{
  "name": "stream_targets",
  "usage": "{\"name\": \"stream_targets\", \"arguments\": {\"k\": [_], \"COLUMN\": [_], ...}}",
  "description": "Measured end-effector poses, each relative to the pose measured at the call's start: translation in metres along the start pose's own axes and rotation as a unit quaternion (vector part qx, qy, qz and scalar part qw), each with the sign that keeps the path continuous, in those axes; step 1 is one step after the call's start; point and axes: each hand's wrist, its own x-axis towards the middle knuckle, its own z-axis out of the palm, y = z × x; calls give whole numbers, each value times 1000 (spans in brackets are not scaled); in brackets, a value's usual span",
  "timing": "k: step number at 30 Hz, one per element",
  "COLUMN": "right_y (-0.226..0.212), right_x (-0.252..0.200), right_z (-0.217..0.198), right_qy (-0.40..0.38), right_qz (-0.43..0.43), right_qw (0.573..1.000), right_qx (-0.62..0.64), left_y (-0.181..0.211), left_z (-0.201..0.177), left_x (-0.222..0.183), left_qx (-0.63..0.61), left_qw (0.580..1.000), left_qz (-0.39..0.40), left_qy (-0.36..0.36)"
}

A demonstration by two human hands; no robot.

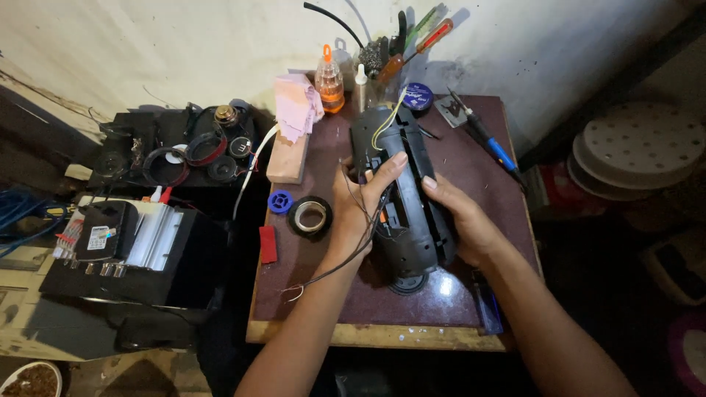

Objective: Reassembling a portable speaker by connecting internal wires, positioning the circuit board, and snapping the plastic housing together.

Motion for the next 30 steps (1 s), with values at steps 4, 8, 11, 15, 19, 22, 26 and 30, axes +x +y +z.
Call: {"name": "stream_targets", "arguments": {"k": [4,8,11,15,19,22,26,30], "right_y": [-5,-2,6,1,-4,-6,3,6], "right_x": [-3,0,9,6,5,3,12,15], "right_z": [6,1,-11,-8,-6,-2,-14,-16], "right_qy": [24,40,35,39,43,53,48,34], "right_qz": [17,35,39,34,30,39,53,50], "right_qw": [998,994,991,986,984,983,983,983], "right_qx": [55,101,126,160,169,173,171,173], "left_y": [12,25,25,1,-4,7,8,8], "left_z": [6,12,14,7,3,6,7,14], "left_x": [-5,-12,-13,4,7,0,-3,-3], "left_qx": [-25,-82,-90,-56,-30,-13,-6,5], "left_qw": [1000,996,996,997,999,1000,1000,1000], "left_qz": [4,14,21,42,24,-3,-5,-16], "left_qy": [1,10,18,6,-4,7,22,24]}}
